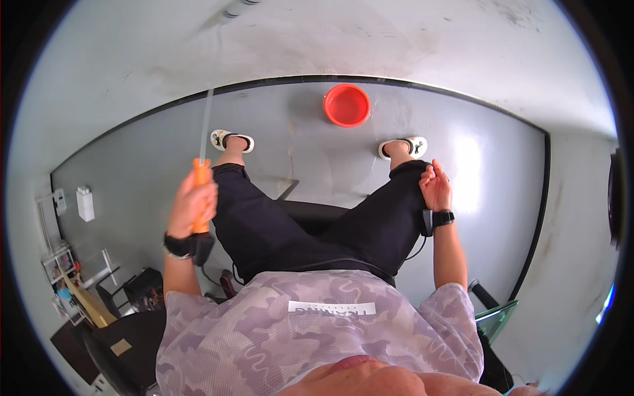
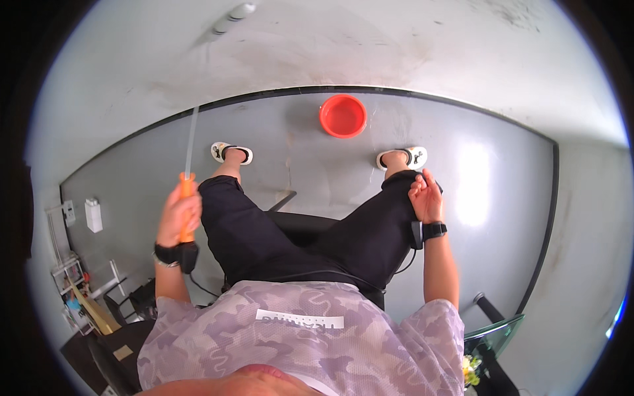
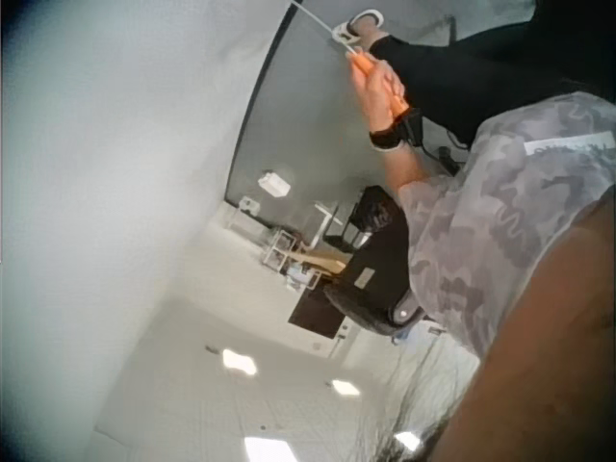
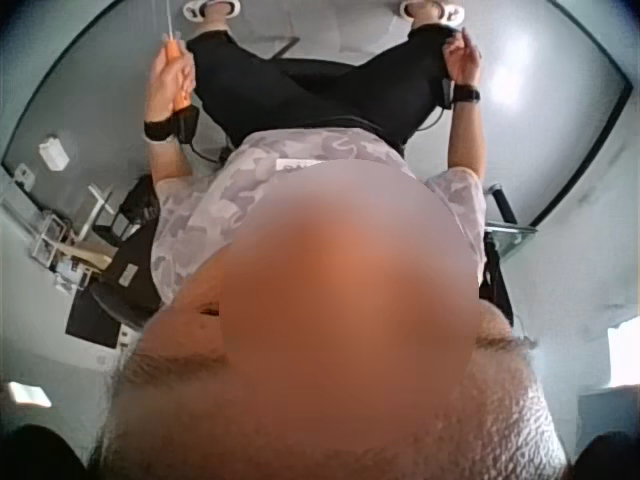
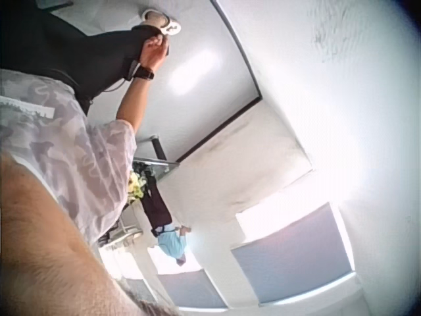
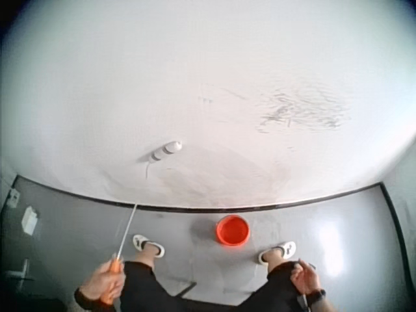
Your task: The person is using a paint roller and a bucket to apply paint to a white wall while sitting on a chair.
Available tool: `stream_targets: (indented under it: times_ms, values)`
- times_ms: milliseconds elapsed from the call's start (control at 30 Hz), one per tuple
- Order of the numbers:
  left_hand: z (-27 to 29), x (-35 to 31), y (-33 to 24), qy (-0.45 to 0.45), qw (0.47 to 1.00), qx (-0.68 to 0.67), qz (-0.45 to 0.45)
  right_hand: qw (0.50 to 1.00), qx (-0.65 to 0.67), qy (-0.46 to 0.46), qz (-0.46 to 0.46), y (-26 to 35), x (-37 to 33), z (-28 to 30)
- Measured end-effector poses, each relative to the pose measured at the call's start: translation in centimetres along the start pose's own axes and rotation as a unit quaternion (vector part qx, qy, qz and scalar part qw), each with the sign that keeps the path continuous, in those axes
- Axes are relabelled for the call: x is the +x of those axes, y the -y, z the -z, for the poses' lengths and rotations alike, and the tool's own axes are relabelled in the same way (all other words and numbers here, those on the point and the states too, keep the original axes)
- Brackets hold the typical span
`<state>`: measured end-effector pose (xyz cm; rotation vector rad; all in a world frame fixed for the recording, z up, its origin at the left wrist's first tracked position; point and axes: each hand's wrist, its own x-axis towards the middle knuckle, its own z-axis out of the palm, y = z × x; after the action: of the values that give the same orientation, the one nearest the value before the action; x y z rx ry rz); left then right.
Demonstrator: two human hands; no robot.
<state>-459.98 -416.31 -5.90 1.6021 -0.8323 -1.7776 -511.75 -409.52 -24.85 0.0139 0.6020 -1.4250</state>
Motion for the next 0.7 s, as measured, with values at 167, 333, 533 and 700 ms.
stream_targets:
  times_ms: [167,333,533,700]
  values:
    - [-2.3,4.1,4.9,0.023,0.999,-0.013,-0.019,1.000,-0.014,-0.018,-0.004,-0.7,0.8,-1.0]
    - [0.0,2.0,5.0,0.051,0.988,-0.096,-0.108,0.998,-0.054,-0.023,-0.020,-1.1,1.5,-0.8]
    - [6.3,-3.5,5.0,0.029,0.974,-0.169,-0.145,0.996,-0.057,-0.070,-0.019,-0.3,-0.1,-0.8]
    - [9.9,-1.9,6.0,0.006,0.947,-0.302,-0.109,0.991,-0.111,-0.069,-0.023,-1.1,0.2,-1.3]
